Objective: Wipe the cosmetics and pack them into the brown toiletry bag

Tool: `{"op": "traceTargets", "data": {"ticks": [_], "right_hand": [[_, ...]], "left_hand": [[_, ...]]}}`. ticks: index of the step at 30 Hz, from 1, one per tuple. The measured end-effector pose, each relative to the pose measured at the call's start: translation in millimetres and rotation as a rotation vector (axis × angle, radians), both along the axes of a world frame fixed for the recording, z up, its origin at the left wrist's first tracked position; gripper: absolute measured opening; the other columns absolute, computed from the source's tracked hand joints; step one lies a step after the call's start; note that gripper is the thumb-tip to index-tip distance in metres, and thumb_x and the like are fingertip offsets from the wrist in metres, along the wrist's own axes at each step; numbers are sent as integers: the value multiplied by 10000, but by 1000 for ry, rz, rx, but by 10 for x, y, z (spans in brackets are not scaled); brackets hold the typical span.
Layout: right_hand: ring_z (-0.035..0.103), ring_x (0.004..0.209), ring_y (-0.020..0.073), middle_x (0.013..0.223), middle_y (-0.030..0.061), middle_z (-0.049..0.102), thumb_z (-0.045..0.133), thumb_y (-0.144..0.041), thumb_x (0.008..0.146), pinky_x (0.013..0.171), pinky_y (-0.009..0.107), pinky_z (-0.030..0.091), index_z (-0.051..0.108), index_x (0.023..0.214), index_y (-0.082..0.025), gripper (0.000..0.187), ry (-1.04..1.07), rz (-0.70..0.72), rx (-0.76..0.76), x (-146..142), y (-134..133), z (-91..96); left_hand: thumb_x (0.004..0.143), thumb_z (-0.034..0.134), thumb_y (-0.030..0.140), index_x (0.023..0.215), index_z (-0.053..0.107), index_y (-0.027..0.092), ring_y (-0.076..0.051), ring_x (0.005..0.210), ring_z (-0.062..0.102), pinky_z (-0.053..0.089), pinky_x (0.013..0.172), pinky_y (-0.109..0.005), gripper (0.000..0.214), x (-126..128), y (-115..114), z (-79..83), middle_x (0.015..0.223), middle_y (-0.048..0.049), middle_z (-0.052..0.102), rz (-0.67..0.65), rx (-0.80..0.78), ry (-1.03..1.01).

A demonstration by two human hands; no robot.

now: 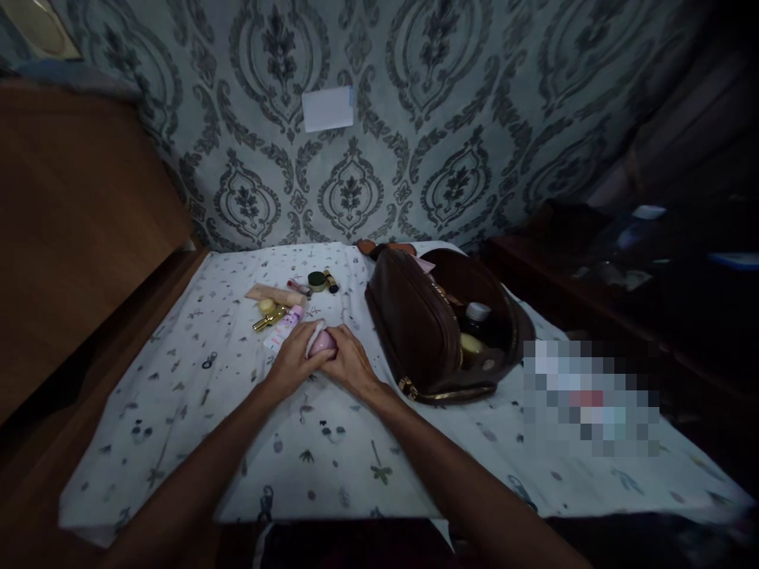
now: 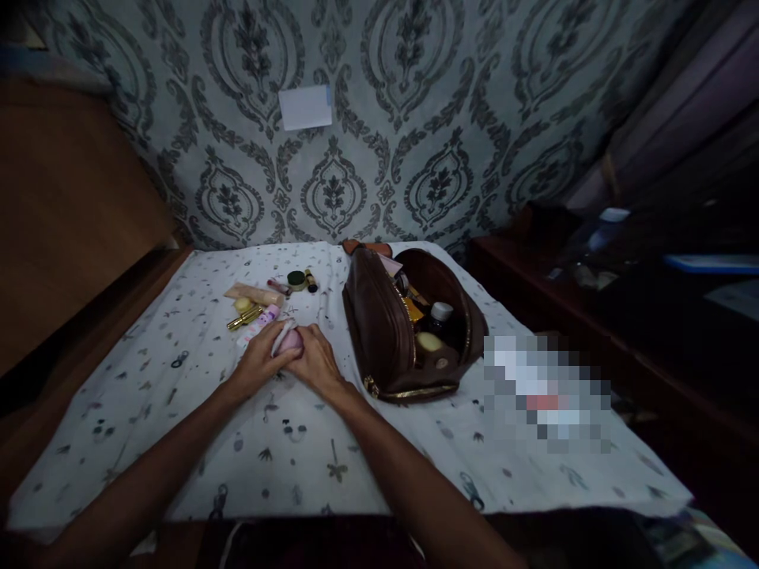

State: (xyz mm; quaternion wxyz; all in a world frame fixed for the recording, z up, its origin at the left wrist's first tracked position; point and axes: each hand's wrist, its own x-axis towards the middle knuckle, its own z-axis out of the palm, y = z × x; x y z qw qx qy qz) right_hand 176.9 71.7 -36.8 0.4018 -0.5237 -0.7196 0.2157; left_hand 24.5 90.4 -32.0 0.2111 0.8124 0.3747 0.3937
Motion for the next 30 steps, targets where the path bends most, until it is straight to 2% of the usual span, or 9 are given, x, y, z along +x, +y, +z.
{"op": "traceTargets", "data": {"ticks": [2, 5, 7, 11, 14, 18, 22, 26, 30], "right_hand": [[573, 906, 239, 955, 64, 586, 682, -275, 705, 849, 387, 481, 593, 1041, -166, 364, 19, 4, -7, -1, 20, -30], [575, 1008, 245, 1081, 86, 594, 678, -274, 707, 899, 387, 468, 518, 1150, -177, 481, 112, 52, 9, -6, 40, -84], [582, 1001, 235, 1110, 80, 592, 680, -285, 702, 881, 372, 473, 474, 1173, -186, 523, 171, 77, -8, -14, 39, -105], [577, 846, 198, 954, 17, 602, 694, -320, 675, 766, 331, 469, 491, 1034, -204, 429, 228, 27, -101, -30, 23, -97], [565, 807, 179, 902, -4, 603, 717, -332, 647, 738, 309, 458, 519, 971, -202, 401, 333, 21, -150, -31, 40, -87], [577, 859, 179, 937, 8, 625, 773, -356, 605, 787, 307, 469, 561, 973, -182, 459, 587, 98, -234, -27, 85, -78], [591, 854, 168, 924, 0, 631, 792, -344, 604, 795, 293, 476, 578, 949, -185, 436, 745, 196, -287, -31, 96, -45], [587, 843, 174, 930, 0, 625, 765, -333, 592, 768, 288, 483, 574, 985, -195, 458, 722, 120, -214, -43, 96, -48], [578, 859, 194, 946, 19, 623, 714, -312, 620, 767, 312, 485, 570, 995, -196, 418, 527, -46, -57, -33, 94, -83]], "left_hand": [[869, 638, 380, 1252, 575, 174, -278, 1181, 563, 430, 1044, -440, 439, -7, -7, 2, 1217, -117, 637, -7, 35, 13], [888, 622, 376, 1263, 576, 182, -268, 1191, 562, 426, 1052, -441, 426, -22, -2, 9, 1238, -116, 639, -14, 80, 34], [896, 615, 364, 1248, 592, 174, -264, 1186, 565, 426, 1050, -438, 401, -25, 2, 20, 1232, -118, 647, -18, 106, 34], [906, 605, 345, 1179, 645, 187, -249, 1146, 583, 442, 1026, -426, 318, -7, -20, 68, 1180, -107, 671, -31, 136, -13], [920, 583, 322, 1102, 690, 196, -235, 1082, 607, 463, 984, -411, 246, 2, -42, 116, 1119, -100, 686, -21, 138, -69], [918, 579, 320, 978, 719, 192, -225, 1045, 627, 467, 964, -392, 199, -31, -14, 169, 1078, -90, 699, 26, 113, -160], [888, 598, 390, 999, 679, 173, -239, 1079, 603, 451, 962, -382, 257, -64, 38, 186, 1116, -93, 676, 94, 48, -135], [875, 572, 458, 821, 587, 167, -204, 809, 582, 470, 751, -326, 297, -45, 36, 150, 830, -40, 621, 174, -4, -2], [925, 490, 441, 711, 463, 198, -157, 650, 504, 418, 628, -282, 325, -9, -12, 113, 679, 14, 512, 190, -7, 68]]}}
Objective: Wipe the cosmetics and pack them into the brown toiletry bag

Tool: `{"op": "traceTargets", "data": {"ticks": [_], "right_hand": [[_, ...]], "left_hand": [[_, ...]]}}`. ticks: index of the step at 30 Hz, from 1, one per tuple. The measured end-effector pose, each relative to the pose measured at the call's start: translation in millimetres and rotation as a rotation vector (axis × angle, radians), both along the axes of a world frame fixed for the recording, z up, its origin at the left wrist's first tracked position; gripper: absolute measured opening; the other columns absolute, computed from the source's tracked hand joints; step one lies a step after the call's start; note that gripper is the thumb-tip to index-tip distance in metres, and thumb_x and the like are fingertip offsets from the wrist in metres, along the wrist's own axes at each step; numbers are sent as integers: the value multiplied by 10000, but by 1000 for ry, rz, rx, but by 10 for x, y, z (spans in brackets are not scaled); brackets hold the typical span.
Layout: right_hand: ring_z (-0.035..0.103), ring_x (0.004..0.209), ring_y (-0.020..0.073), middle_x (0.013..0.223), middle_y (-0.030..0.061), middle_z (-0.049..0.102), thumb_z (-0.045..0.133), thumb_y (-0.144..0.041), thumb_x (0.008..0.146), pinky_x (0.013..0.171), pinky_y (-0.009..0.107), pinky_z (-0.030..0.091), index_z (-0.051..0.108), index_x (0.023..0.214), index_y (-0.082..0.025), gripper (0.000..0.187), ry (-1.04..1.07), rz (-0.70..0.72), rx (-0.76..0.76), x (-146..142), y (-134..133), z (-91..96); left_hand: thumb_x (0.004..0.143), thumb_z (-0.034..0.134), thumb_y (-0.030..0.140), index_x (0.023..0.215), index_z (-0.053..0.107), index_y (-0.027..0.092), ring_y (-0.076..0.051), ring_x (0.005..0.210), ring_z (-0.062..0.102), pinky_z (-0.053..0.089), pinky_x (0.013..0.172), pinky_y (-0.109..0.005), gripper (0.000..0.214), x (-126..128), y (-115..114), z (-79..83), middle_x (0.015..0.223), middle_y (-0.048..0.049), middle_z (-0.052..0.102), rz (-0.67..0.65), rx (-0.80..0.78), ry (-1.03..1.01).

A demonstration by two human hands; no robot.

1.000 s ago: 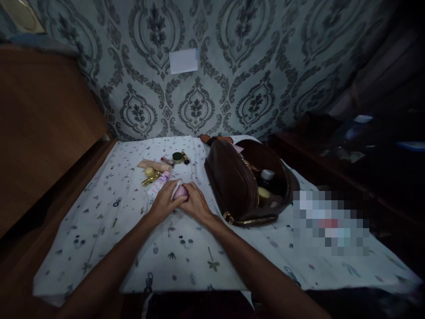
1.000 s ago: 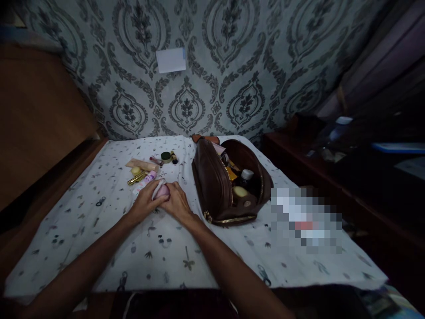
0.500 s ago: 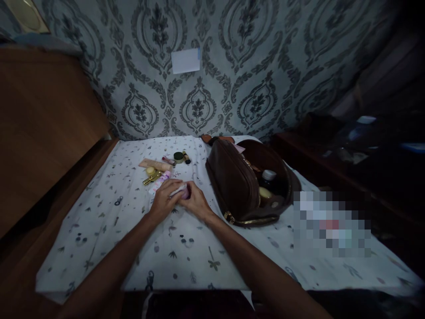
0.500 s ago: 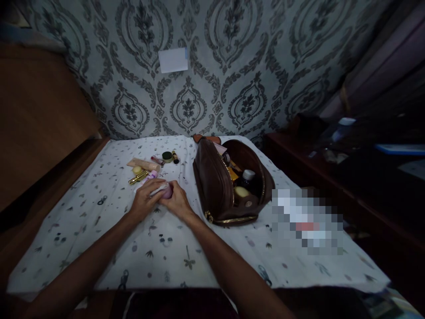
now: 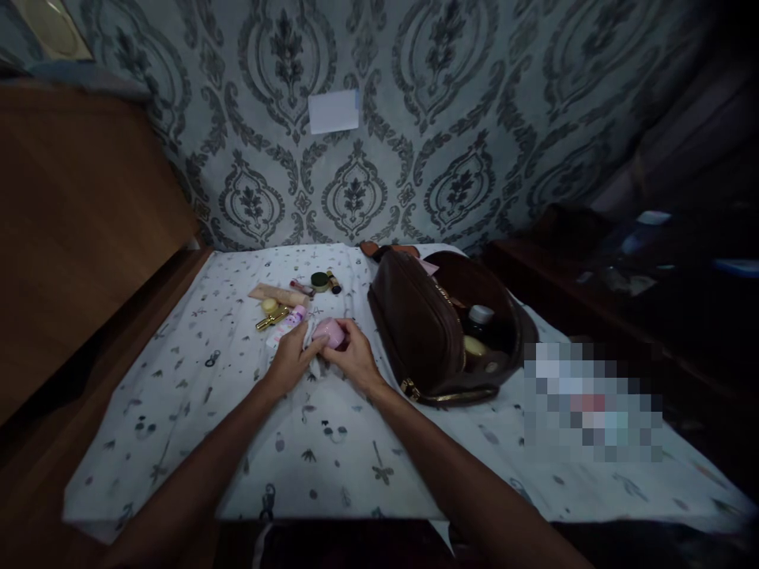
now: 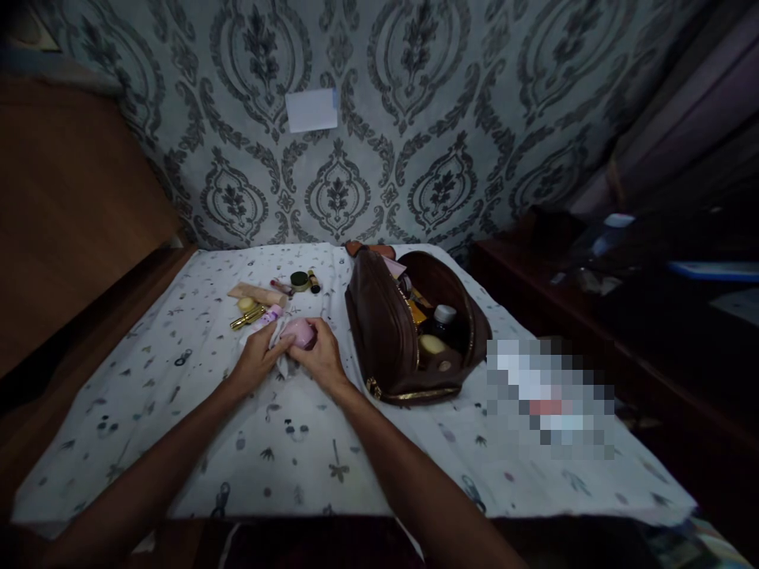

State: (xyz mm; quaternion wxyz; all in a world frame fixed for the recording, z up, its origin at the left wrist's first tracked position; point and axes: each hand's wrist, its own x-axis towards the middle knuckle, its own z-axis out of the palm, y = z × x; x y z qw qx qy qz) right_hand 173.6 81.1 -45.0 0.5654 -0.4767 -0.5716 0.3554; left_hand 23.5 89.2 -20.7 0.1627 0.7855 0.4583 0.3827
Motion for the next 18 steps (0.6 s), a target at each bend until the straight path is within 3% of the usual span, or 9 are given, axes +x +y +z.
{"op": "traceTargets", "data": {"ticks": [5, 8, 12, 18], "right_hand": [[567, 880, 223, 943, 40, 602, 696, -342, 637, 810, 361, 471, 563, 976, -193, 393, -231, -164, 81, 37, -14, 13], [568, 852, 221, 918, 30, 601, 692, -366, 637, 785, 354, 473, 553, 957, -202, 385, -246, -187, 62, 40, -14, 33], [562, 814, 212, 899, 33, 601, 683, -361, 655, 763, 343, 467, 562, 955, -193, 365, -238, -177, 29, 33, -13, 46], [566, 850, 227, 938, 51, 604, 712, -287, 647, 777, 352, 474, 609, 1027, -200, 404, -320, -109, 53, 60, -34, 64]], "left_hand": [[980, 413, 416, 788, 520, 190, -178, 715, 575, 468, 691, -303, 315, 21, -50, -40, 747, -18, 582, -14, 73, 111], [996, 380, 403, 1024, 584, 167, -216, 846, 624, 513, 775, -347, 313, 28, -59, -79, 885, -73, 635, 9, 154, 172], [1015, 326, 370, 1355, 466, 171, -239, 1110, 594, 502, 958, -402, 417, 38, -58, -101, 1124, -121, 623, -29, 223, 165], [1012, 348, 339, 1380, 492, 217, -250, 1252, 507, 429, 1082, -471, 414, 24, -54, -69, 1290, -133, 557, -125, 266, 147]]}}
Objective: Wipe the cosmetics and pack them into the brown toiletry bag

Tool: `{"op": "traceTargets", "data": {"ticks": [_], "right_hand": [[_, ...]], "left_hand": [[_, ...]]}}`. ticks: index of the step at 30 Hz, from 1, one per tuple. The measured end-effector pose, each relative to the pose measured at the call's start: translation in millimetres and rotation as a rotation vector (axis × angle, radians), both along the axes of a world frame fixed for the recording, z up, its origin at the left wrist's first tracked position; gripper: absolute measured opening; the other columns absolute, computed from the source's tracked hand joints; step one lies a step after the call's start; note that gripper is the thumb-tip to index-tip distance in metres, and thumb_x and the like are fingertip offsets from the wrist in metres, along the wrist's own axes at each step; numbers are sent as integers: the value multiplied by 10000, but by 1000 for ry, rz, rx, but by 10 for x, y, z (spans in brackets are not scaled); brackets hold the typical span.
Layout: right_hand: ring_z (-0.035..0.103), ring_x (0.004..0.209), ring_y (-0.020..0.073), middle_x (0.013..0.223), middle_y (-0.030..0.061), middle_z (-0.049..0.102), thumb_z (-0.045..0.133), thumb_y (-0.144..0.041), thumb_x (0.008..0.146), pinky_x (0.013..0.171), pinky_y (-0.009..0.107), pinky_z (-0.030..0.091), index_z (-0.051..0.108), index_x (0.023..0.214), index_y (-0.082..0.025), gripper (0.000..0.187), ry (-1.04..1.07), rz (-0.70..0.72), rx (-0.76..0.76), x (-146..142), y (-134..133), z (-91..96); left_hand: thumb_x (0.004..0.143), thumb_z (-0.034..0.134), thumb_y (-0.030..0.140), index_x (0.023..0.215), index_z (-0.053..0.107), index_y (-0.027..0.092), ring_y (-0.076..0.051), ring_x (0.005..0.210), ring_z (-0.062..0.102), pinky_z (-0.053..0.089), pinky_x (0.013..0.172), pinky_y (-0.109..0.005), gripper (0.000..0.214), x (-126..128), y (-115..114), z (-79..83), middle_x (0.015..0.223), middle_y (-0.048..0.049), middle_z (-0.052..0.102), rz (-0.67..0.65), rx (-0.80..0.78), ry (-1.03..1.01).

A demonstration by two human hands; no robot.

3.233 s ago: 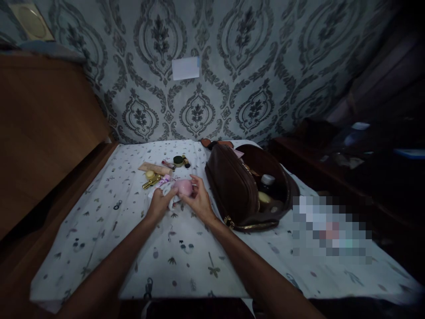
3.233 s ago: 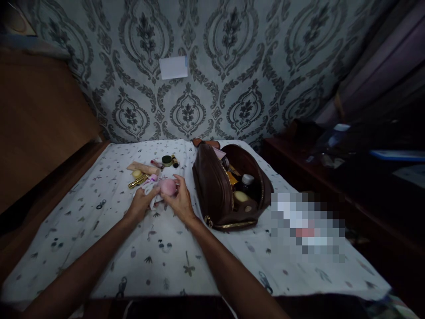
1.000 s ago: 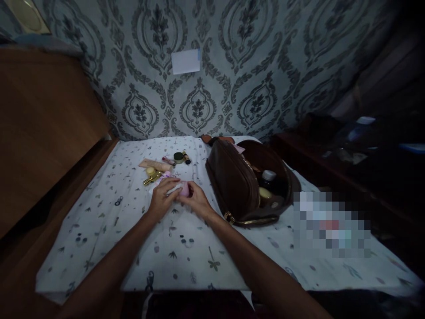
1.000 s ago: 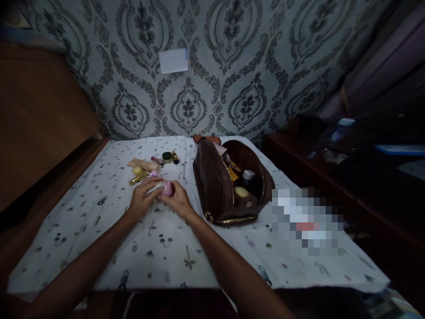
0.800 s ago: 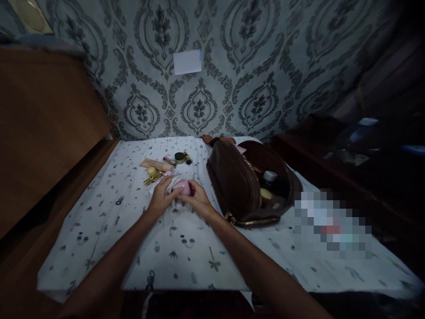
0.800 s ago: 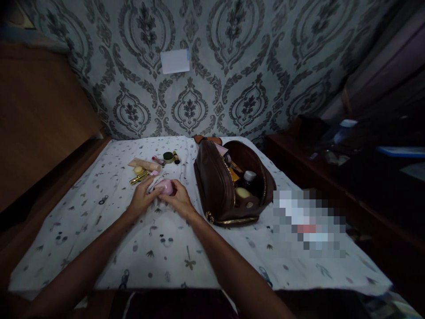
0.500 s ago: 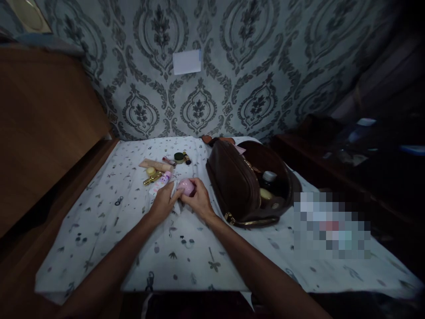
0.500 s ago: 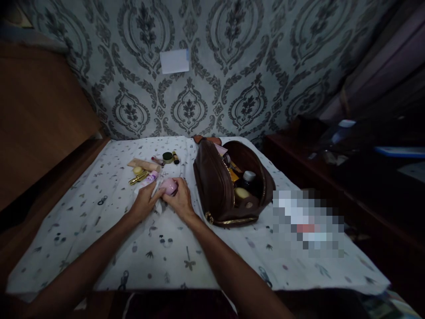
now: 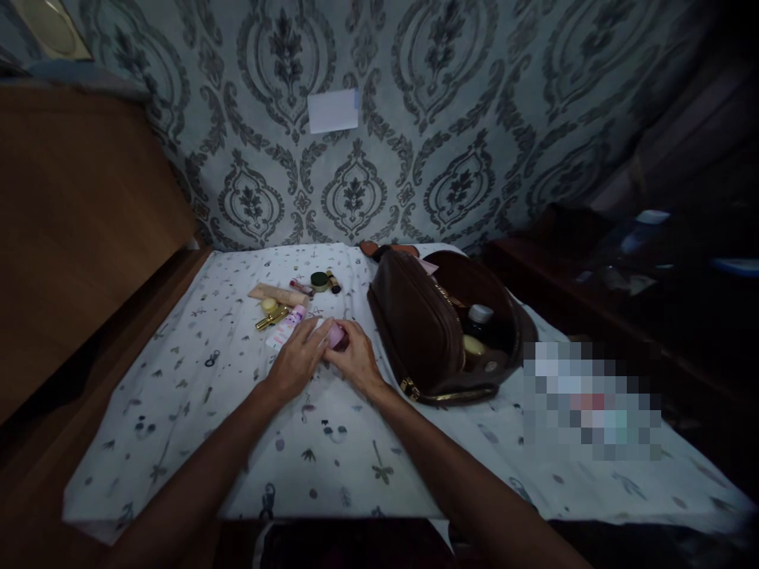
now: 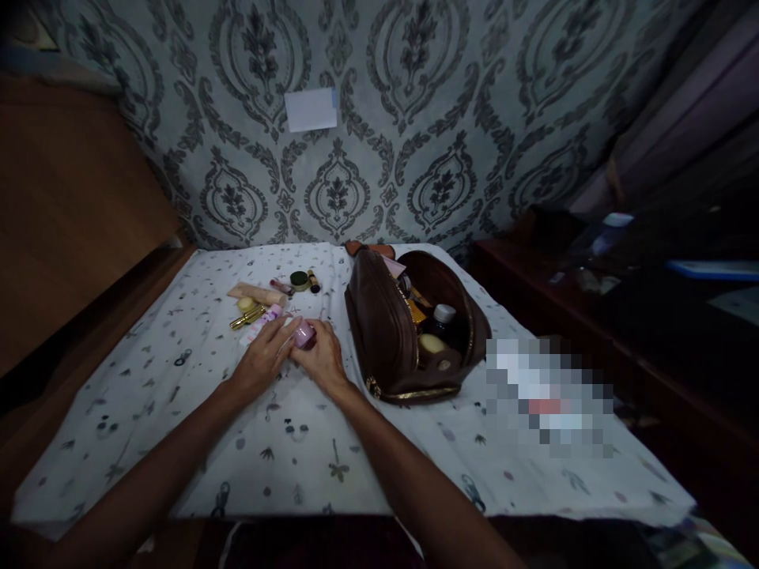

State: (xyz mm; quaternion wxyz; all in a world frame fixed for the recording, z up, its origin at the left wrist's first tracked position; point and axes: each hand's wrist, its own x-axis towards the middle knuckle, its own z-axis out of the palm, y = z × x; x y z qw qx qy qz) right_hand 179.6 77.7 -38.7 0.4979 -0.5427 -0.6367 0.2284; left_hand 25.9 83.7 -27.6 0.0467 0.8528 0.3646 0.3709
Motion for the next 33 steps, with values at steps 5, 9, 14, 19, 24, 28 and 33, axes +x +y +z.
{"op": "traceTargets", "data": {"ticks": [5, 9, 14, 19, 24, 28, 33], "right_hand": [[564, 886, 237, 924, 59, 580, 640, -207, 690, 807, 360, 481, 597, 978, -187, 293, -118, 124, 62, -15, -47, 29], [575, 889, 227, 995, 62, 592, 648, -212, 701, 829, 368, 489, 538, 1105, -186, 420, -100, 167, 45, -54, -88, 36], [599, 781, 172, 1154, 54, 576, 719, -211, 650, 752, 340, 522, 399, 1326, -232, 749, 6, 251, -68, -70, -126, 33], [588, 861, 178, 1197, 65, 536, 749, -211, 652, 747, 323, 546, 425, 1384, -274, 803, 159, 306, -27, -84, -98, 15], [539, 989, 227, 1113, 72, 496, 739, -210, 674, 823, 365, 545, 489, 1376, -255, 747, 203, 157, 40, -55, -50, 2], [527, 1030, 250, 1085, 82, 492, 693, -179, 710, 898, 411, 519, 518, 1362, -233, 678, 139, 114, 84, -26, -40, -4], [574, 1002, 227, 1213, 102, 514, 682, -262, 731, 781, 356, 556, 472, 1331, -230, 637, 283, 223, 7, -58, -50, 6]], "left_hand": [[1002, 379, 325, 1287, 579, 199, -262, 1265, 495, 423, 1086, -490, 371, -17, -6, 26, 1301, -139, 568, -38, 23, 20], [1000, 377, 329, 1253, 598, 175, -239, 1186, 550, 448, 1053, -436, 370, -34, -4, 71, 1216, -128, 617, -19, -28, 3], [986, 396, 411, 1133, 661, 169, -229, 1050, 611, 478, 956, -378, 387, -101, 74, 161, 1091, -98, 688, -17, -268, -162], [934, 389, 609, 971, 686, 131, -228, 860, 645, 520, 801, -354, 564, -142, 159, 148, 931, -84, 712, -12, -598, -466], [839, 555, 641, 1257, 588, 164, -228, 839, 675, 557, 723, -345, 635, -31, 55, 69, 990, -76, 721, -65, -848, -617], [824, 615, 590, 1277, 568, 146, -250, 961, 673, 568, 815, -361, 637, 69, -16, 43, 1106, -103, 705, -135, -883, -628], [874, 552, 587, 1307, 540, 174, -245, 1124, 624, 512, 953, -359, 598, -30, 110, -17, 1273, -107, 637, 5, -735, -651]]}}
